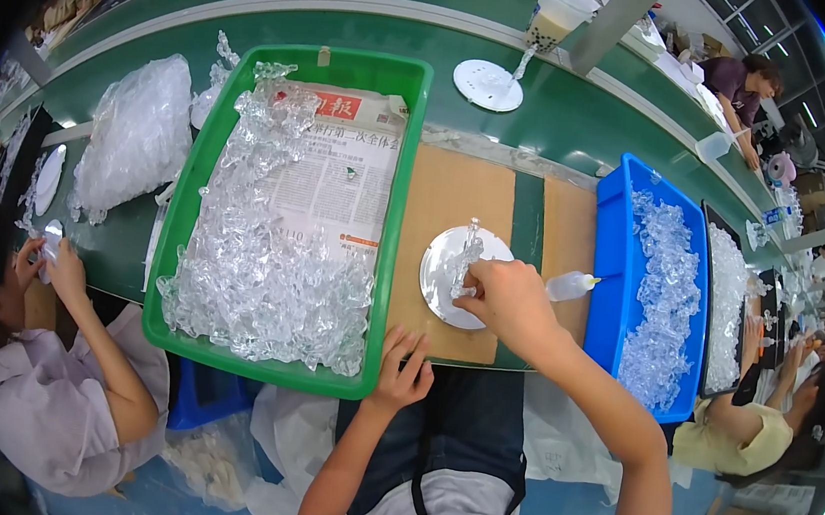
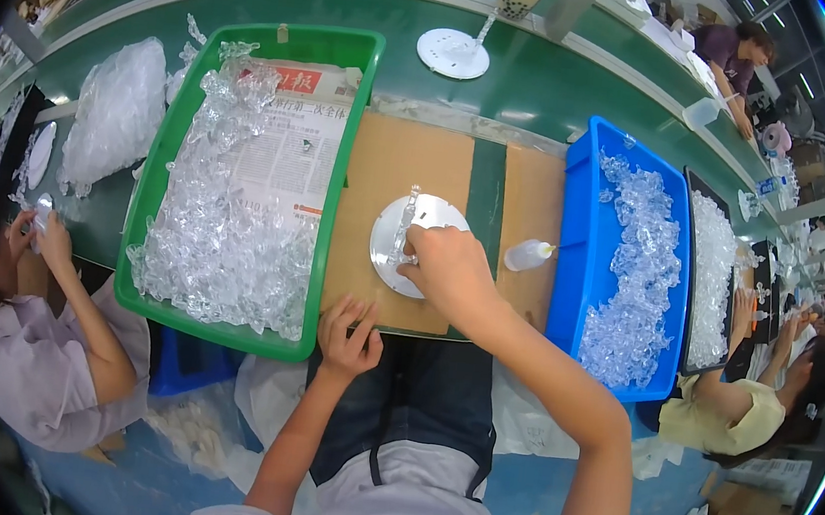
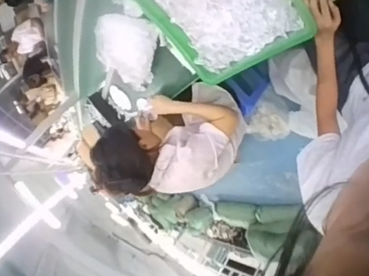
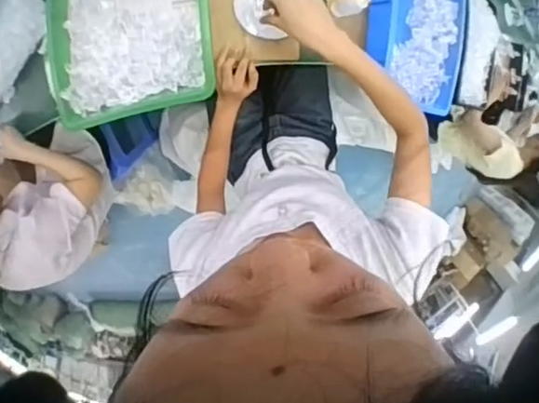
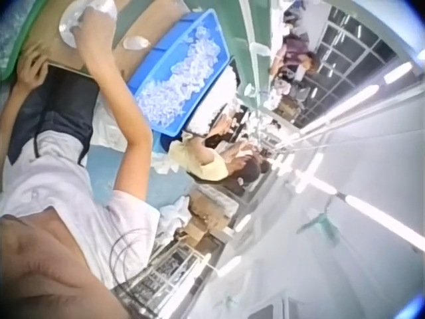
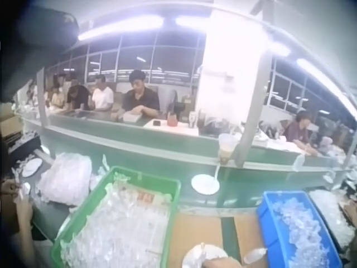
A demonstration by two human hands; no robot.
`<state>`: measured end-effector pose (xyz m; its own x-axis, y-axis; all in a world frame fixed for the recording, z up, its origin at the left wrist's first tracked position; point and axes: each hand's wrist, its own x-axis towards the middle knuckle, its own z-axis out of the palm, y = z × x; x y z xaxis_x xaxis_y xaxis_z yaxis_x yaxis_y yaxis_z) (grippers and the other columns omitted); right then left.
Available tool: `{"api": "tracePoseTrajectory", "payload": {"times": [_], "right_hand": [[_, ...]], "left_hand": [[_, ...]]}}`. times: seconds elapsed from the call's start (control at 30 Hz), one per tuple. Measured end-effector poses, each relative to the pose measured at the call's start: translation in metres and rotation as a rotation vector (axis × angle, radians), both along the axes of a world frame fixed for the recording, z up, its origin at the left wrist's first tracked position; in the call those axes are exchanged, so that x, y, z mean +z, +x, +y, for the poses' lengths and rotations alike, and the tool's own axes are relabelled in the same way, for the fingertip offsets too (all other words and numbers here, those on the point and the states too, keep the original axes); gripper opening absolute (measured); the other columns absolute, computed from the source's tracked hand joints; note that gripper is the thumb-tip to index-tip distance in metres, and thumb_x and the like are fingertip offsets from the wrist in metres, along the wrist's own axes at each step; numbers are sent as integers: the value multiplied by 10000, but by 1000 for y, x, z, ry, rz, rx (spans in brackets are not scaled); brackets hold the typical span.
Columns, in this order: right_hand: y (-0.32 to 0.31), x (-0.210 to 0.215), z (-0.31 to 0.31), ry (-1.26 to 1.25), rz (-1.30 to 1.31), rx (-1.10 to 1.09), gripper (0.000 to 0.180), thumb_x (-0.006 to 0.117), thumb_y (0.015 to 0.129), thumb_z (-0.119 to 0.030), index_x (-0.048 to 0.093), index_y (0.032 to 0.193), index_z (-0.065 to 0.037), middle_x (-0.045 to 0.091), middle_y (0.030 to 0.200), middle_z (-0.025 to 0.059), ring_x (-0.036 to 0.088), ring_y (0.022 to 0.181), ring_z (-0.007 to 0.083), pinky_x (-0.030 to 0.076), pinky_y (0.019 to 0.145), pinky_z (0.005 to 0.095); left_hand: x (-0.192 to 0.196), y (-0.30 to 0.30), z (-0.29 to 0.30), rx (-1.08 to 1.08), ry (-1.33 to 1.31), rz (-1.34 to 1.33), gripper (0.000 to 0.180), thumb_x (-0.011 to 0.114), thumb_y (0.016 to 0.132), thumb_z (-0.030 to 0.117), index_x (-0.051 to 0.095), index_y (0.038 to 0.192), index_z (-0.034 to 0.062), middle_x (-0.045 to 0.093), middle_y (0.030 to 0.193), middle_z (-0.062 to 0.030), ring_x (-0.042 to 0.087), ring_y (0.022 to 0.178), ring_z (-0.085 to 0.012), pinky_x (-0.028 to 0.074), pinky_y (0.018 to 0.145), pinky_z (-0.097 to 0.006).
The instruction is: Assembling decorative crystal crosses onto circular bases using an adhesive bottle.
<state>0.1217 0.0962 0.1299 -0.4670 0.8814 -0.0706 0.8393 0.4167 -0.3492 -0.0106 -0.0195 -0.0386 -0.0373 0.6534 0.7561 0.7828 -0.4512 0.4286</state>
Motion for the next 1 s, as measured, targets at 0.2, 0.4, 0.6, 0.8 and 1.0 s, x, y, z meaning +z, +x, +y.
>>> {"api": "tracePoseTrajectory", "payload": {"times": [0.2,0.4,0.6,0.8,1.0], "right_hand": [[0,-1,1,-85,72,-62,210,744,682,-163,632,767,-7,655,712,132,650,679,283,511,640,353],[4,-1,0,-75,113,-51,227,748,685,-167,625,767,5,649,706,139,649,679,284,510,643,354],[5,35,4,-89,-196,13,398,755,688,-201,582,1012,-50,656,878,132,642,759,302,510,664,370],[7,43,42,558,-166,593,373,650,717,-119,584,1084,-119,518,1240,92,543,1098,268,482,822,383],[2,51,45,466,-275,898,169,594,726,-100,649,884,-124,559,1180,76,515,1145,226,425,910,379]], "left_hand": [[-3,1,1,5,18,-11,279,560,799,187,693,1003,52,577,1021,-108,577,1016,-325,467,814,-406],[0,2,2,3,19,-3,281,559,795,178,691,1009,54,576,1019,-106,579,1013,-323,468,814,-407],[1,-1,0,6,1,2,290,564,780,151,687,1025,54,574,1023,-107,569,1028,-328,467,831,-414],[1,-1,-1,-5,-10,16,303,567,773,147,682,1038,59,573,1030,-107,567,1028,-333,466,843,-417],[-6,2,-1,-3,7,16,295,557,787,177,686,1026,62,569,1048,-107,567,1035,-331,470,839,-415]]}}
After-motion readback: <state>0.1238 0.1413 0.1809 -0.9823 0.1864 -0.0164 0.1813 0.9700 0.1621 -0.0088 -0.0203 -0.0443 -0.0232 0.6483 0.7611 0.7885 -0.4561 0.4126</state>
